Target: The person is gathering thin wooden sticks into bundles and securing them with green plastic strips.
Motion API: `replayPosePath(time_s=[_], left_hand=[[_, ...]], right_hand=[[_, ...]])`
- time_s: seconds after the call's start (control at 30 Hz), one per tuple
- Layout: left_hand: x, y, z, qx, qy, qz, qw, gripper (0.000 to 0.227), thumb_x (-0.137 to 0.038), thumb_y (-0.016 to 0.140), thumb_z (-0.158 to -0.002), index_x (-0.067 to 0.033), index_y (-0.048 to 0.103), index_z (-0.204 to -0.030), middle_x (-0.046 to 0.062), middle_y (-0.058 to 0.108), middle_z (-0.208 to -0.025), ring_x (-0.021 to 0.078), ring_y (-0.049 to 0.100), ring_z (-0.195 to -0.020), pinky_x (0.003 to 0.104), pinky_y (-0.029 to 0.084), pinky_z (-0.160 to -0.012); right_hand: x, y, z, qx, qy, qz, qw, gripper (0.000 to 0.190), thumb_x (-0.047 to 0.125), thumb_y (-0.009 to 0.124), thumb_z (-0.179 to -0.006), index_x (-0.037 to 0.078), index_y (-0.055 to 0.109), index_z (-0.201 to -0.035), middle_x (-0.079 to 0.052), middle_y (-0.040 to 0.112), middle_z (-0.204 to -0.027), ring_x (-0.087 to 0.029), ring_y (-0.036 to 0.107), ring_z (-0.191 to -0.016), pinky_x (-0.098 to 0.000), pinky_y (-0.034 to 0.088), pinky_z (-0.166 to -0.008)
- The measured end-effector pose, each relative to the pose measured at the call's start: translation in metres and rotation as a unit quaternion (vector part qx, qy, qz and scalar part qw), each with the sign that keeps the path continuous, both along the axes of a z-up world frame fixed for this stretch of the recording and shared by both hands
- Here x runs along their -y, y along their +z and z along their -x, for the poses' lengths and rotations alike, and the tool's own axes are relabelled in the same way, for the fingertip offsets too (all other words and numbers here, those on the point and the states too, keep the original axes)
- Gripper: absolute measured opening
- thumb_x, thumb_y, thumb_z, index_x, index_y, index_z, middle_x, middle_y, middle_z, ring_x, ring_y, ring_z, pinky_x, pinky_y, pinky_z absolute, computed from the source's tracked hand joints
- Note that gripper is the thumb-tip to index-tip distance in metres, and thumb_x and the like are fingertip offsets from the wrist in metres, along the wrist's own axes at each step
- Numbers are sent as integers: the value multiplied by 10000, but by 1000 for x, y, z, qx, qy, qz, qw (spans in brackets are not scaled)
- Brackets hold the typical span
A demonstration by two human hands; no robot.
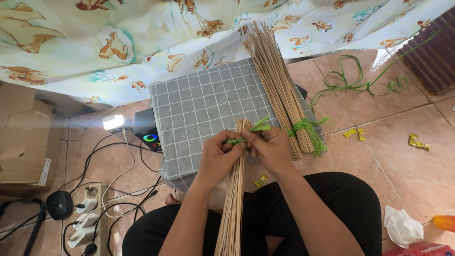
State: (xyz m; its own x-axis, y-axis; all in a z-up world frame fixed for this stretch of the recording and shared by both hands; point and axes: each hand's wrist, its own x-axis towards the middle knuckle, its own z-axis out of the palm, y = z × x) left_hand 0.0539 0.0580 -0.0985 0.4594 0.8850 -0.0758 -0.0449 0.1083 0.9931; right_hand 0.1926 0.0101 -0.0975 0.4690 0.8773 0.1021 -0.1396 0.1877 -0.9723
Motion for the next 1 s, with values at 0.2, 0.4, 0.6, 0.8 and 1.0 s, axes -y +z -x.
replayPosePath(time_s=[0.2, 0.4, 0.6, 0.8, 1.0], left_hand=[[14, 3, -6, -111, 145, -337, 924, 93, -108, 774, -835, -130, 792, -924, 88, 635, -576, 227, 632, -473, 306, 520, -455], [15, 1, -8, -169, 168, -506, 829, 108, -93, 753, -887, -110, 780, -990, 21, 621, -642, 222, 670, -520, 297, 530, -432], [6, 8, 0, -156, 129, -455, 867, 76, -113, 718, -930, -99, 779, -972, 47, 635, -643, 261, 696, -544, 332, 543, -435], [6, 18, 7, -48, -9, -92, 995, 145, -137, 651, -970, -92, 789, -970, -46, 518, -575, 62, 477, -567, 255, 422, -491], [1, 4, 11, 63, -48, 67, 995, 177, -149, 643, -1004, -28, 756, -940, -73, 443, -517, -4, 419, -451, 146, 329, -428]], right_hand=[[-1, -11, 4, 80, -74, 7, 994, 213, 62, 790, -903, -21, 707, -725, -73, 560, -431, -106, 535, -354, -236, 454, -422], [-3, -11, 2, 157, -84, 69, 982, 272, 170, 825, -877, 35, 716, -668, -88, 607, -441, -107, 542, -405, -258, 429, -420], [10, 8, -17, 68, 121, -22, 990, 867, -116, 633, -873, 65, 192, -1597, -106, 676, -902, -132, 645, -792, -272, 526, -740], [23, -5, -13, 341, -76, -96, 932, 520, -36, 716, -894, -15, 545, -1385, -93, 779, -933, -221, 752, -815, -374, 622, -757], [22, 8, 6, 432, -140, -93, 886, 247, 81, 771, -885, 136, 726, -1122, 27, 771, -888, -162, 766, -806, -326, 630, -739]])
